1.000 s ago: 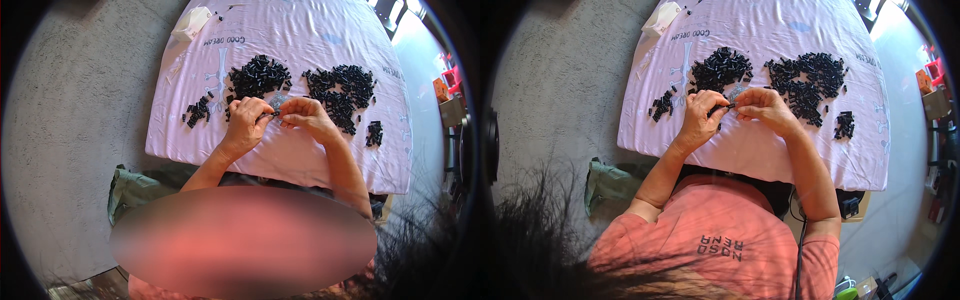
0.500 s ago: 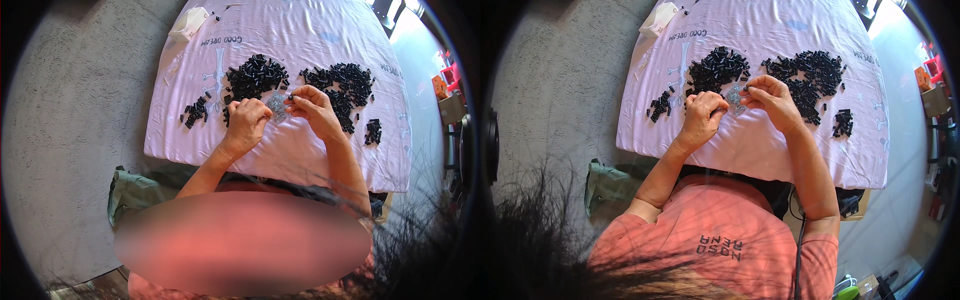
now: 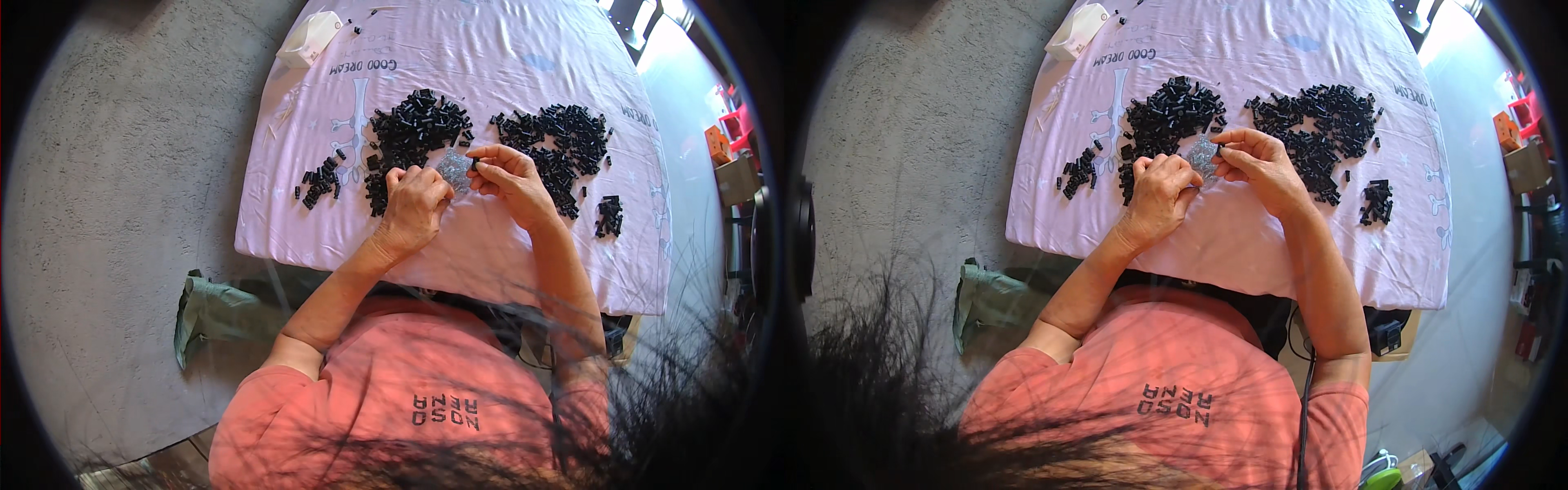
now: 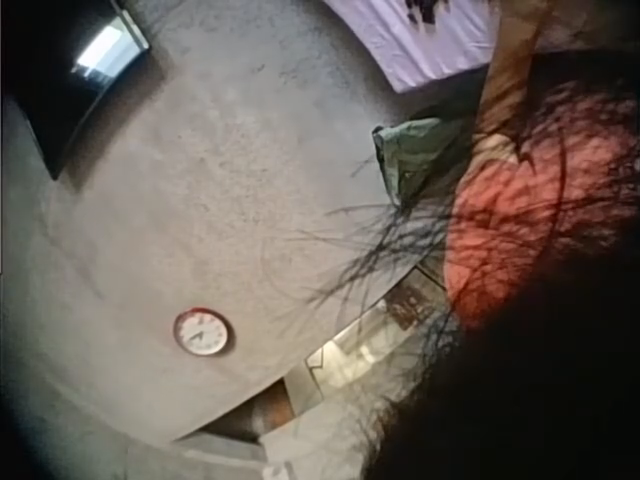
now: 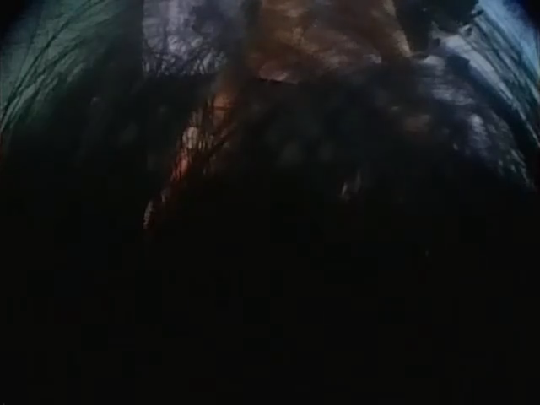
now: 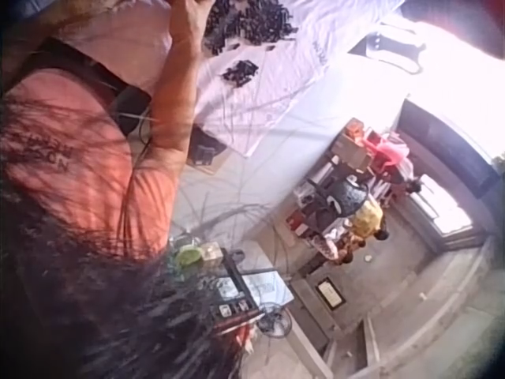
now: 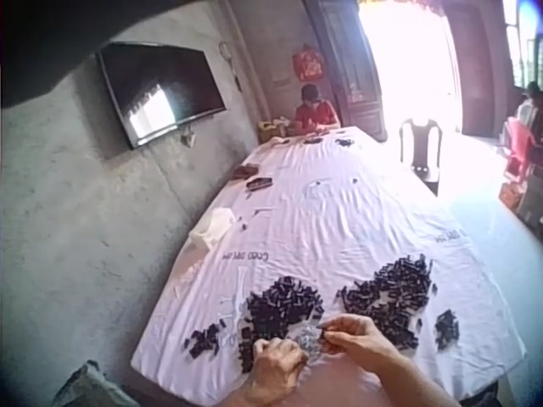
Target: The person is manually sorting and inspecting small black plastic components on a table.
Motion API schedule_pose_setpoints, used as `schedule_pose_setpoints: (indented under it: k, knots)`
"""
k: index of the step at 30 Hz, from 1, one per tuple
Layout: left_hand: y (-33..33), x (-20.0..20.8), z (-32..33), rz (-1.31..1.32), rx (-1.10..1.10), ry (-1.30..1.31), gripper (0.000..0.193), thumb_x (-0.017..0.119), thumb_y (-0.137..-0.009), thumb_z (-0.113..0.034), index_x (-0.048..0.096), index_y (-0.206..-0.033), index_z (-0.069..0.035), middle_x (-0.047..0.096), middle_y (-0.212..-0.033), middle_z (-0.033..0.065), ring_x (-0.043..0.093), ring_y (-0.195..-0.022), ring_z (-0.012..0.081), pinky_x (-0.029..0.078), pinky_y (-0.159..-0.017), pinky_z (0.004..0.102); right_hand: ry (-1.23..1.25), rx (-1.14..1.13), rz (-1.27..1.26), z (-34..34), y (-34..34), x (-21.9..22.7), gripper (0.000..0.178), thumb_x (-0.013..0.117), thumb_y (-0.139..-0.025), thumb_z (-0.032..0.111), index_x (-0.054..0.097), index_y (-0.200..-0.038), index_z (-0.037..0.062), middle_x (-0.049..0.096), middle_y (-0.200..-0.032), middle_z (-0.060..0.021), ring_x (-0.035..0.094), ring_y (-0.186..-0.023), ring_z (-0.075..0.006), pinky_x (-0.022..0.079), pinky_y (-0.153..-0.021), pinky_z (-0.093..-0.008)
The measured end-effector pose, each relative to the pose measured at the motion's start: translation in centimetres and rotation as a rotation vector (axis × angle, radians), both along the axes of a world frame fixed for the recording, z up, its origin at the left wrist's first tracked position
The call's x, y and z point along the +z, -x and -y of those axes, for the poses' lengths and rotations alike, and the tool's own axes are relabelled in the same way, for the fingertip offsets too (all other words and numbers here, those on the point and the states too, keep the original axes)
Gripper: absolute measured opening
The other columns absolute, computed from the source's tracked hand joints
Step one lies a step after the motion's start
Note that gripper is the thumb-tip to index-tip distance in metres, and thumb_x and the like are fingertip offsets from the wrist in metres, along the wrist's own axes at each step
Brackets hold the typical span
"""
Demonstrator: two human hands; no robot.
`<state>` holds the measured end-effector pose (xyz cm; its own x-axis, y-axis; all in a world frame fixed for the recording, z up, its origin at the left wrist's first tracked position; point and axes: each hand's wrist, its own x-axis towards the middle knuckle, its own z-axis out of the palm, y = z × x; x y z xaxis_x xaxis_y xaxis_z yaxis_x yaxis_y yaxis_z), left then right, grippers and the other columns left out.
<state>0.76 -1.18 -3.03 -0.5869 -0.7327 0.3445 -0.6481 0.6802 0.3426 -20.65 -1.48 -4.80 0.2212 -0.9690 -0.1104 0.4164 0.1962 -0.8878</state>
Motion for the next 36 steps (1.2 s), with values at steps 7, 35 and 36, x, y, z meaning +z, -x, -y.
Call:
schedule_pose_setpoints:
  k: [7,35,36]
  knots:
    - [0.1,0.2,-0.3,-0.043,0.021,-0.008,0.015,0.069,-0.078,-0.004,0.061,-0.089,-0.011,0.061,-0.086,0.0027,0.059,-0.086,0.0219,0.034,-0.083,0.0397,0.078,0.066,-0.061,-0.1,-0.1,-0.2,0.023,0.065,-0.093,0.007,0.064,-0.115,0.0015,0.068,-0.092,-0.0037,0.063,-0.077,-0.0076,0.050,-0.067,-0.0209]
    - [0.1,2.4,-0.2,-0.389,-0.012,-0.129,0.018,0.073,-0.079,0.003,0.061,-0.092,-0.003,0.064,-0.083,0.0088,0.064,-0.076,0.0217,0.051,-0.068,0.0317,0.110,0.185,-0.083,-0.5,-0.6,0.1,0.009,0.061,-0.096,0.009,0.062,-0.101,0.0025,0.060,-0.084,0.0019,0.055,-0.077,-0.0059,0.048,-0.072,-0.0218]
    - [0.0,2.3,-0.2,-0.400,-0.013,-0.136,0.019,0.072,-0.080,0.004,0.062,-0.094,-0.003,0.064,-0.084,0.0087,0.064,-0.077,0.0206,0.051,-0.069,0.0310,0.102,0.196,-0.078,-0.5,-0.6,0.2,0.009,0.061,-0.096,0.010,0.063,-0.102,0.0024,0.061,-0.084,0.0011,0.056,-0.076,-0.0062,0.048,-0.072,-0.0218]
